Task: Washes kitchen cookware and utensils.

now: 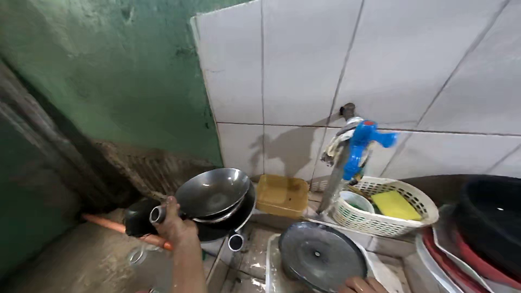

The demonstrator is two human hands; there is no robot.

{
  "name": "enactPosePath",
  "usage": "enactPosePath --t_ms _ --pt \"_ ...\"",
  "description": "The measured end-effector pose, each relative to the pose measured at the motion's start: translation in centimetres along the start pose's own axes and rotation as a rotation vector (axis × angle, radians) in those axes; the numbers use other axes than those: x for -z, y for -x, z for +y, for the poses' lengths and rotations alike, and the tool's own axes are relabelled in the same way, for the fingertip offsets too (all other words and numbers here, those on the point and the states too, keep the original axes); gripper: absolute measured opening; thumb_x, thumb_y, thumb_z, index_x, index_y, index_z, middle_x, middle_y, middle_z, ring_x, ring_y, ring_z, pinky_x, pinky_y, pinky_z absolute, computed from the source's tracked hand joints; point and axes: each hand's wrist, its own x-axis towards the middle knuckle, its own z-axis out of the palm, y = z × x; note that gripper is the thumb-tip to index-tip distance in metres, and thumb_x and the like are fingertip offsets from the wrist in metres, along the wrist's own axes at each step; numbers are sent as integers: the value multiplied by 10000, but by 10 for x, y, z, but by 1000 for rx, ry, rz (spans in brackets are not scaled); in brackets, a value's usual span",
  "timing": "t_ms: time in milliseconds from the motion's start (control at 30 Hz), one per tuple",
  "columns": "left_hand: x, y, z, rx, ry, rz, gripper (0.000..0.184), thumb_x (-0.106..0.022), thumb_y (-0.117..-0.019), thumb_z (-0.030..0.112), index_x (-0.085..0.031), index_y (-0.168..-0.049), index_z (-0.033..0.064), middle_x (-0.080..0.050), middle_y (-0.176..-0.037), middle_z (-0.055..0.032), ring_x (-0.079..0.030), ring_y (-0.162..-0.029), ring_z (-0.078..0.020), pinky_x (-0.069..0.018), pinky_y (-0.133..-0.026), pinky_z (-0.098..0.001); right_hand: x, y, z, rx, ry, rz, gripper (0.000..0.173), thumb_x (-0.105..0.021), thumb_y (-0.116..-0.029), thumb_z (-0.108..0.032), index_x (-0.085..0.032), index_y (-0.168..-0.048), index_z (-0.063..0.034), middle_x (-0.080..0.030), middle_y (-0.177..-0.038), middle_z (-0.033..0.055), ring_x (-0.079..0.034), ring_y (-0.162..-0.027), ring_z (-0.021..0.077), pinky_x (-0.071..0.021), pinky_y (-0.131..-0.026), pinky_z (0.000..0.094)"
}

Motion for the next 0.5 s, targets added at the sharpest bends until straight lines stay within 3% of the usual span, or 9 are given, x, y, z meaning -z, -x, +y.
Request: enactPosePath --t_ms 133,167,200,233,300,333,367,433,500 --pt "19 0 -5 48 -80 -42 479 -653 -974 102 -429 -1398 93 -571 -1134 -78 -591 -987 -160 -532 -868 -382 -18 4 7 -11 18 110 100 -699 -923 -111 -778 -984 -110 -736 -961 127 -717 -896 361 -616 -734 483" --pt "24 1 -2 43 -126 -69 501 -660 -972 100 -426 -1415 89 -582 -1169 -93 -606 -1017 -172 -543 -880 -396 -20 4 7 -13 15 148 96 -706 -911 -107 -779 -971 -119 -734 -951 115 -716 -890 349 -617 -719 469" --pt "32 3 1 2 -193 -116 611 -670 -961 85 -367 -1491 87 -572 -1296 -130 -613 -1119 -204 -554 -931 -422 -23 5 7 -15 23 184 92 -710 -900 -116 -778 -958 -137 -731 -940 95 -714 -882 329 -617 -706 448" --pt "39 11 9 -97 -294 -178 743 -679 -941 55 -265 -1557 74 -496 -1428 -165 -564 -1237 -225 -534 -986 -415 -24 5 6 -17 31 210 93 -711 -887 -117 -777 -945 -146 -731 -931 87 -716 -868 320 -617 -691 439" --pt "51 39 32 -508 -577 -345 916 -691 -902 96 -95 -1573 -88 -231 -1601 -306 -331 -1464 -307 -370 -1156 -349 -25 8 5 -26 33 239 110 -713 -869 -104 -781 -943 -150 -735 -930 82 -719 -856 315 -618 -689 438" --pt "49 61 44 -703 -672 -430 901 -670 -914 134 -96 -1541 -165 -162 -1600 -382 -256 -1503 -375 -302 -1202 -367 -25 9 5 -25 33 253 121 -708 -866 -96 -779 -947 -151 -734 -934 82 -716 -855 314 -616 -691 438" --pt "43 93 53 -792 -745 -532 823 -618 -948 167 -148 -1519 -193 -166 -1588 -406 -256 -1503 -391 -299 -1201 -377 -25 10 6 -20 40 271 136 -702 -861 -90 -778 -952 -157 -733 -933 77 -713 -849 311 -613 -685 436" --pt "37 159 44 -654 -793 -854 700 -558 -998 230 -275 -1514 -149 -270 -1583 -350 -387 -1453 -321 -414 -1133 -367 -25 14 8 0 67 293 163 -695 -847 -70 -776 -954 -163 -727 -924 74 -707 -827 308 -608 -668 442" --pt "38 196 8 -178 -842 -1145 821 -589 -992 353 -191 -1593 -42 -253 -1625 -284 -391 -1461 -327 -430 -1135 -446 -21 17 8 20 94 287 199 -685 -838 -47 -773 -964 -173 -723 -931 68 -702 -827 305 -605 -664 443"
